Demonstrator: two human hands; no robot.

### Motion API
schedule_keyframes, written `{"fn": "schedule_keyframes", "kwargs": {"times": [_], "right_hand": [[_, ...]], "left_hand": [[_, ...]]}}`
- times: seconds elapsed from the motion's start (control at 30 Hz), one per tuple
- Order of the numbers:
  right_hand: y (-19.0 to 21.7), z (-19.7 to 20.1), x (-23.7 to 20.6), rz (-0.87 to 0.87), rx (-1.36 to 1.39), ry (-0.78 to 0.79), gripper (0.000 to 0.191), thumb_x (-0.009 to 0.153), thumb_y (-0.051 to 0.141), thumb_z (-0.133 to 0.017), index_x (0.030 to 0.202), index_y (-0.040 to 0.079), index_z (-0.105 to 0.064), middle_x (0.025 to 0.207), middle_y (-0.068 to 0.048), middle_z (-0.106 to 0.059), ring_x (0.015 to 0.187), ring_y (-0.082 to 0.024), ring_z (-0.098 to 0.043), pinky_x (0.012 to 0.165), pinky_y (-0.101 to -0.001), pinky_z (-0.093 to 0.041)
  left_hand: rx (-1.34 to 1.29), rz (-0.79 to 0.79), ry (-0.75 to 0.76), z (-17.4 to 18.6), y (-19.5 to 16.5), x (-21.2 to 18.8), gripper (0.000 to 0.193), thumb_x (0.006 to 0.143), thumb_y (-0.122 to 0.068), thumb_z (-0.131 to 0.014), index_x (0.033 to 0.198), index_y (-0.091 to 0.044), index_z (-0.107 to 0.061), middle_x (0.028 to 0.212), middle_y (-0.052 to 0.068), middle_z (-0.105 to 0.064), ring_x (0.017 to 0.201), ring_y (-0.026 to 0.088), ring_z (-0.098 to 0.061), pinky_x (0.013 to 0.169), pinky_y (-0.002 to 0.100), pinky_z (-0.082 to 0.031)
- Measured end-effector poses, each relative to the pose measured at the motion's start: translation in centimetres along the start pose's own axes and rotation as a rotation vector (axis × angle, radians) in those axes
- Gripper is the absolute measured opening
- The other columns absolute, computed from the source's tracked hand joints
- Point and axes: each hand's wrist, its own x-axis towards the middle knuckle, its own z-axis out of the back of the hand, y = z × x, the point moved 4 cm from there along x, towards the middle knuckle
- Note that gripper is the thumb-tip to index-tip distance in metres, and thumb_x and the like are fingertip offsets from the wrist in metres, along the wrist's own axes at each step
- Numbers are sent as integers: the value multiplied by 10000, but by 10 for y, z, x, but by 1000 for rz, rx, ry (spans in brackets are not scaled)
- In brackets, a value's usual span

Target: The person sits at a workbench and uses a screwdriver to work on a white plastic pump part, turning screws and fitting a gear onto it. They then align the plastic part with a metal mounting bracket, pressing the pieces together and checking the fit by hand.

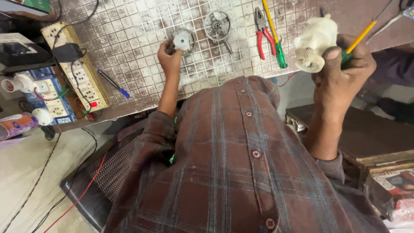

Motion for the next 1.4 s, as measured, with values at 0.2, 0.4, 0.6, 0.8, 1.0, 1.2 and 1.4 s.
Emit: {"fn": "schedule_keyframes", "kwargs": {"times": [0.2,0.4,0.6,0.8,1.0,1.2,1.4], "right_hand": [[2,-3,-3,-6,-131,-37,534,1032,368,-884,1212,-67,-632,897,-72,-663,593,-89,-541,479,-220,-383],[11,-1,-13,8,-250,-51,513,1017,341,-908,1200,-75,-670,856,-22,-644,623,-68,-531,548,-207,-395],[21,20,-23,18,-275,-93,591,976,454,-894,1157,-62,-670,846,-1,-617,613,-54,-525,552,-198,-400],[23,11,-13,17,-207,-29,593,960,465,-884,1165,-47,-665,822,3,-625,607,-47,-533,541,-186,-386],[30,-4,-10,81,-222,54,563,997,441,-886,1152,-59,-679,859,-5,-633,680,-56,-549,614,-194,-409],[27,-4,-12,86,-221,38,564,1004,438,-893,1166,-58,-680,913,-7,-646,725,-57,-562,640,-196,-429],[22,-4,-13,26,-191,9,574,943,445,-885,1184,-31,-672,895,8,-638,653,-48,-555,590,-189,-423]], "left_hand": [[661,-545,-73,-56,-81,-28,863,758,-439,-942,1428,-120,-501,1556,246,-298,1440,429,-341,1154,645,-339],[823,-397,245,-140,-90,-10,1240,588,-475,-938,1550,-96,-254,1573,299,-256,1369,464,-342,1075,602,-395],[-348,-171,607,-144,-86,-4,973,727,-284,-764,1560,-71,-309,1415,256,-511,1290,415,-569,1093,563,-545],[-1450,340,1078,-97,-165,-86,970,689,-176,-515,1612,-40,-250,1597,240,-403,1452,397,-471,1254,535,-453],[-1429,49,1057,-79,-219,-131,912,779,-158,-490,1649,12,-277,1581,246,-435,1437,357,-493,1238,507,-425],[-1147,-4,1054,-83,-201,-151,846,853,-167,-610,1626,30,-328,1471,208,-523,1376,297,-546,1217,481,-472],[-1078,158,873,-91,-189,-157,546,1024,-103,-609,1497,75,-404,1336,195,-570,1240,268,-556,1089,451,-465]]}}
